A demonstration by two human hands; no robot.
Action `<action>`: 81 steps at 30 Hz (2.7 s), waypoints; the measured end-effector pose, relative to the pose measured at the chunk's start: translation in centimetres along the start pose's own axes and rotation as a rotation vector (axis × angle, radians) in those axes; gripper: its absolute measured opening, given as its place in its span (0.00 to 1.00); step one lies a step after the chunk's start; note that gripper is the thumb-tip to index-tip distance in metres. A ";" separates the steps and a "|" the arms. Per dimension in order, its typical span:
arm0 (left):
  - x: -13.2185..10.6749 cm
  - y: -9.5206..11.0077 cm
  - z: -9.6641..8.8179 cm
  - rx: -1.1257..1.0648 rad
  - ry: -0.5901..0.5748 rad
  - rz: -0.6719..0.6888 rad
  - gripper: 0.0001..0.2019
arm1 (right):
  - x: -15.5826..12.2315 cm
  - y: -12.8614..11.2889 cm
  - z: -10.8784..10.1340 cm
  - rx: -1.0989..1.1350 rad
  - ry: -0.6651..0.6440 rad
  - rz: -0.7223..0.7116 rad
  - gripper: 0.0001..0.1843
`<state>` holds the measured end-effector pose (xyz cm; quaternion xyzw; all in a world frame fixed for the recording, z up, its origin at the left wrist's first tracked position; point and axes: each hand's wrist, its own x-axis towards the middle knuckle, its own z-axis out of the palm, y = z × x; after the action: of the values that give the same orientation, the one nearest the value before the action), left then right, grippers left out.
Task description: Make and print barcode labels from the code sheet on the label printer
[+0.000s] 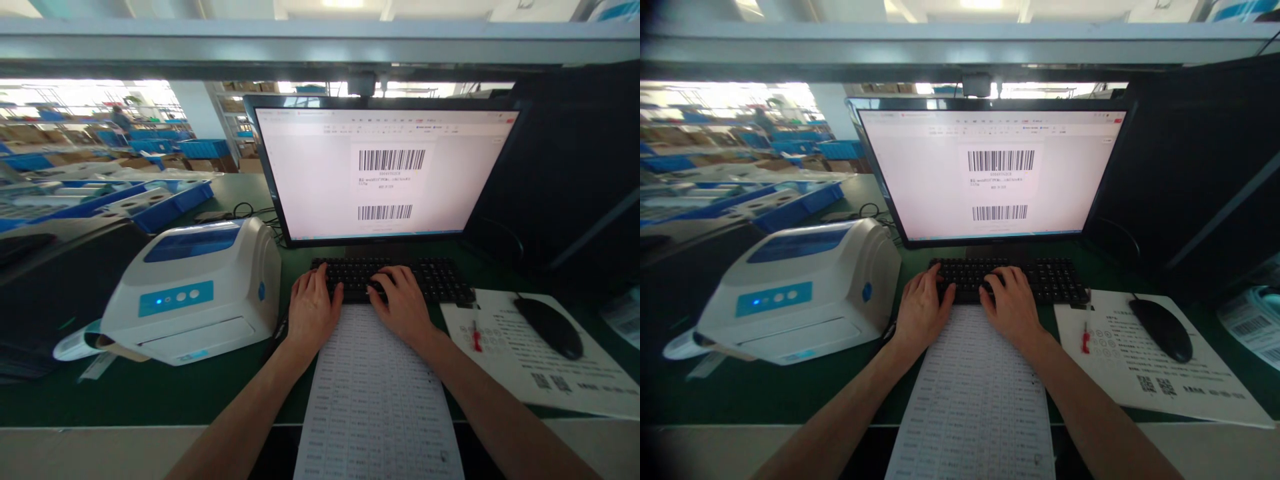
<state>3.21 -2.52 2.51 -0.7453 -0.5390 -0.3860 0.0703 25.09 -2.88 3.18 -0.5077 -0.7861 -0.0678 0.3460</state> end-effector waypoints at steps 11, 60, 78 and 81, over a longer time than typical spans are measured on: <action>0.3 -0.4 -1.2 -0.109 0.102 0.052 0.12 | 0.1 0.4 -5.1 0.072 0.534 -0.034 0.09; 0.3 -3.0 -0.1 -0.228 0.132 0.140 0.05 | -15.4 21.1 -13.3 -0.484 -0.031 0.555 0.28; 0.2 -2.4 -0.6 -0.223 0.127 0.141 0.04 | -15.5 21.6 -13.4 -0.463 -0.027 0.542 0.28; 0.2 -2.3 -0.7 -0.229 0.125 0.134 0.04 | -15.6 21.7 -13.4 -0.455 -0.016 0.519 0.28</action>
<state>0.90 -1.81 2.43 -0.7573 -0.4350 -0.4852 0.0439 53.63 -10.38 -1.63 -0.7555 -0.5981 -0.1471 0.2235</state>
